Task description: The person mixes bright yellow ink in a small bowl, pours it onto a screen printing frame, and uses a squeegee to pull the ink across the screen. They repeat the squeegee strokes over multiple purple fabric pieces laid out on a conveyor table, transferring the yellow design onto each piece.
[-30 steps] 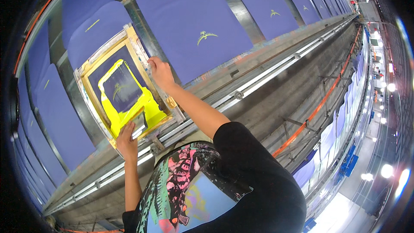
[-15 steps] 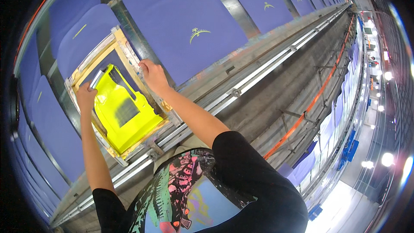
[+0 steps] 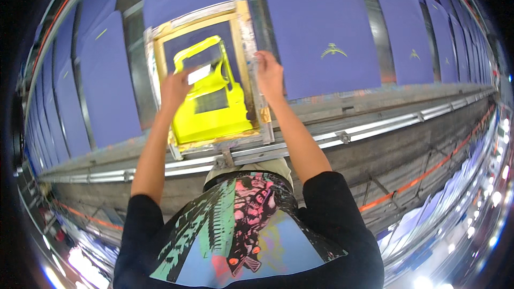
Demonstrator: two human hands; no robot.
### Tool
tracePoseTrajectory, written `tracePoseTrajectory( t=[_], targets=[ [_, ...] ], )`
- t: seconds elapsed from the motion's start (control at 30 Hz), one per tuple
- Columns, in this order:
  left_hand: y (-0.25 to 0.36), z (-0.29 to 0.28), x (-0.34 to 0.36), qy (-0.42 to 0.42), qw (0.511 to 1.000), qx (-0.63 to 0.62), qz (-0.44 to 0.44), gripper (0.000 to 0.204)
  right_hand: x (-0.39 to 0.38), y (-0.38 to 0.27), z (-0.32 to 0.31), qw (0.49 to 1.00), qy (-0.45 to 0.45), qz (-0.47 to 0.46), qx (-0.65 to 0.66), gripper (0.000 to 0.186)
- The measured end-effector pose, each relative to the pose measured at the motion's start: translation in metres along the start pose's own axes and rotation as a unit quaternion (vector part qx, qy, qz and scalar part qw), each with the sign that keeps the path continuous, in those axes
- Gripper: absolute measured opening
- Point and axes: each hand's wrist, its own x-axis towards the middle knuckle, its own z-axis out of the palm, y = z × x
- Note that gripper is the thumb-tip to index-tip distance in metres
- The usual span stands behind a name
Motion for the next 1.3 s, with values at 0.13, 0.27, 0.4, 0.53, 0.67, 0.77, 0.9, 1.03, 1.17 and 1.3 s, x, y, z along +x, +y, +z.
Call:
tracePoseTrajectory(
  t=[0.13,0.27,0.4,0.53,0.67,0.77,0.9,1.03,1.17,1.3],
  targets=[
    [-0.027,-0.011,0.059,0.060,0.998,-0.008,-0.007,0.038,-0.003,-0.003,0.004,0.999,-0.040,0.026,-0.002,0.019],
    [-0.009,0.016,0.027,0.074,0.997,0.015,-0.016,0.039,-0.005,0.003,0.008,0.998,-0.038,0.048,0.012,0.018],
    [0.001,0.055,-0.050,0.106,0.994,-0.005,0.041,0.041,-0.001,0.016,0.012,0.998,-0.039,0.031,0.031,0.018],
    [0.017,0.064,-0.108,0.096,0.990,-0.057,0.084,0.039,0.009,0.023,0.008,0.992,-0.077,0.090,0.038,0.019],
    [0.017,0.050,-0.136,0.087,0.985,-0.091,0.114,0.057,0.012,-0.006,-0.003,0.999,-0.047,0.011,-0.009,0.019],
    [0.022,0.050,-0.148,0.091,0.984,-0.110,0.104,0.063,0.008,-0.028,-0.006,0.999,-0.041,-0.004,-0.020,0.019],
    [0.032,0.048,-0.149,0.088,0.989,-0.087,0.085,0.063,-0.001,-0.027,-0.004,0.998,-0.057,0.028,0.023,0.019],
    [0.038,0.043,-0.145,0.081,0.991,-0.074,0.082,0.062,-0.008,-0.010,-0.003,0.994,-0.070,0.026,0.078,0.019],
    [0.050,0.043,-0.145,0.063,0.993,-0.073,0.063,0.059,-0.011,0.009,-0.005,0.994,-0.054,0.030,0.092,0.018],
    [0.049,0.041,-0.145,0.064,0.995,-0.056,0.047,0.057,-0.013,-0.005,-0.009,0.997,-0.056,0.043,0.040,0.020]
  ],
)
